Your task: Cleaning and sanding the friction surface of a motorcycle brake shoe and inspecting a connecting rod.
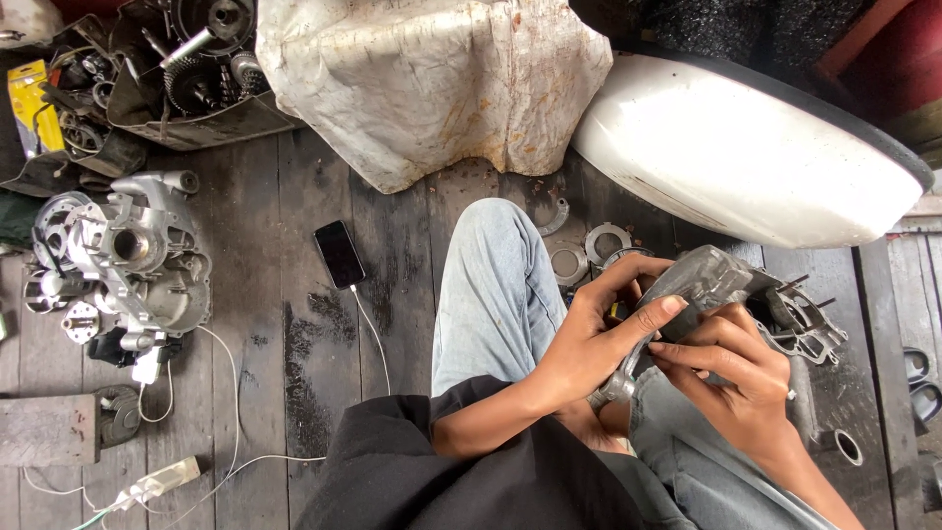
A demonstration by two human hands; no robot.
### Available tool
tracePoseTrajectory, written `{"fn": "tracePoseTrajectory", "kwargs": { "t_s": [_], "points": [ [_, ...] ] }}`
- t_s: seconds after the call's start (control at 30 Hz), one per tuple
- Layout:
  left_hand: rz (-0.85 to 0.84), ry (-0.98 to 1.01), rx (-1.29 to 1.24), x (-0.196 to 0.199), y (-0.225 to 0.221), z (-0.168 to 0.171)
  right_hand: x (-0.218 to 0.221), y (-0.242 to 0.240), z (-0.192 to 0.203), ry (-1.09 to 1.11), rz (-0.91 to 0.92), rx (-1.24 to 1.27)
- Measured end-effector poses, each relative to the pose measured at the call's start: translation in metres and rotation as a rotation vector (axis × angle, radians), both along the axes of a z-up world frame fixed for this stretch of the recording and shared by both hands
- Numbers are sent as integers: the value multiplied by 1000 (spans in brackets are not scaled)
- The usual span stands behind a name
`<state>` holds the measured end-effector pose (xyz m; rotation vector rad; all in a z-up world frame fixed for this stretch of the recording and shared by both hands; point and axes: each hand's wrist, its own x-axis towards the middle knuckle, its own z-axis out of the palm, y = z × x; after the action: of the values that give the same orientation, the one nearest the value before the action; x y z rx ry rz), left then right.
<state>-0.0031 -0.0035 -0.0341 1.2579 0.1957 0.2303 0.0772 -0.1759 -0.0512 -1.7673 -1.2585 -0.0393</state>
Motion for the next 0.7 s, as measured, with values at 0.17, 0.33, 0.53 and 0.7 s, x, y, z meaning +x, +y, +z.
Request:
{"fn": "tracePoseTrajectory", "kwargs": {
  "t_s": [0.17,0.33,0.53,0.7],
  "points": [
    [-4,2,1,-1,1,2,0,-1,0,2,4,-8],
    [1,5,14,-1,-1,-1,0,-2,0,3,3,-16],
    [8,16,24,0,0,-1,2,-3,-5,-14,22,0],
    [10,-26,11,-2,-1,-3,2,-5,-7,-46,17,-7]
  ]
}}
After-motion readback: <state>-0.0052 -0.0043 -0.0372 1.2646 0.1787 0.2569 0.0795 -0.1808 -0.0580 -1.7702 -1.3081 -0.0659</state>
